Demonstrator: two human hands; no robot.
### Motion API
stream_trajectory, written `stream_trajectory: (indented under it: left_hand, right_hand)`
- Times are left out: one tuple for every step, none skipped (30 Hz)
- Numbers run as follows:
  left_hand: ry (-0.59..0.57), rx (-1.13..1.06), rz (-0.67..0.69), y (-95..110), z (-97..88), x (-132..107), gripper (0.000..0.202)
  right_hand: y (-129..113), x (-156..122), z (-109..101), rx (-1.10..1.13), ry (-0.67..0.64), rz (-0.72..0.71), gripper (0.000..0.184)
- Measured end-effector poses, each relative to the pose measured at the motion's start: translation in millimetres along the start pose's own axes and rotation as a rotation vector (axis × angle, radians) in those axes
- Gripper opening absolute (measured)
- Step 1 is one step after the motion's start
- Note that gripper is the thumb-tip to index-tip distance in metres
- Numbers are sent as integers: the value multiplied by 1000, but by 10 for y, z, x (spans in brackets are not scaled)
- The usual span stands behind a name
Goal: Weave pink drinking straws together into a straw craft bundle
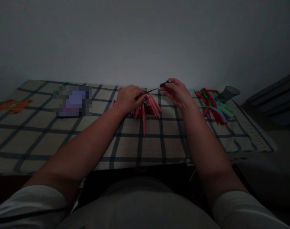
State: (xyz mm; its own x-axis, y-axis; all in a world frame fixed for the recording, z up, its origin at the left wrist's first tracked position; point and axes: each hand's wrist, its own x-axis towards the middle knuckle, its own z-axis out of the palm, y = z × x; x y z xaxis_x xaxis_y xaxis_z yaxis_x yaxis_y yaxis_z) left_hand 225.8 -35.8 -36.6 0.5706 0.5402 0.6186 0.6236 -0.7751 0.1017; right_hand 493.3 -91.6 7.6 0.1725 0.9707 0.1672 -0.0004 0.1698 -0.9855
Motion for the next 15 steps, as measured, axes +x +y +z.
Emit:
stream_trajectory:
  left_hand:
    - [1,-1,0,0,1,2,46]
    - [1,-1,1,0,3,3,46]
    - [2,-1,2,-1,5,3,46]
    - [4,-1,3,-3,6,3,46]
    - [6,-1,5,-5,8,2,46]
    - [9,0,7,-8,10,0,46]
    - [14,-1,10,-11,13,-3,47]
    - [19,-1,14,-14,15,-5,47]
    - [24,-1,16,-17,18,-7,47]
    - [28,-1,18,-19,19,-8,46]
    - [30,0,17,-19,19,-8,46]
    - [29,0,16,-19,19,-7,47]
    - [24,1,14,-17,16,-5,47]
    - [18,1,10,-14,13,-2,47]
    - [12,2,6,-11,9,0,47]
  right_hand:
    - [-6,-7,4,12,1,3,38]
    - [-11,-12,5,16,1,4,38]
    - [-16,-15,4,12,0,3,37]
    - [-21,-17,2,1,-3,1,37]
    - [-25,-19,-1,-12,-4,-1,37]
    - [-28,-20,-4,-23,-3,-4,37]
    - [-29,-20,-8,-31,-2,-6,38]
    - [-27,-18,-12,-34,-1,-6,39]
    - [-22,-15,-17,-32,-2,-4,39]
    - [-15,-9,-24,-24,-2,-2,39]
    - [-4,-1,-31,-9,-5,0,38]
    - [9,10,-39,10,-9,0,37]
    - [24,23,-47,30,-13,-4,35]
    - [39,39,-57,51,-14,-11,34]
    - [54,55,-66,73,-15,-19,33]
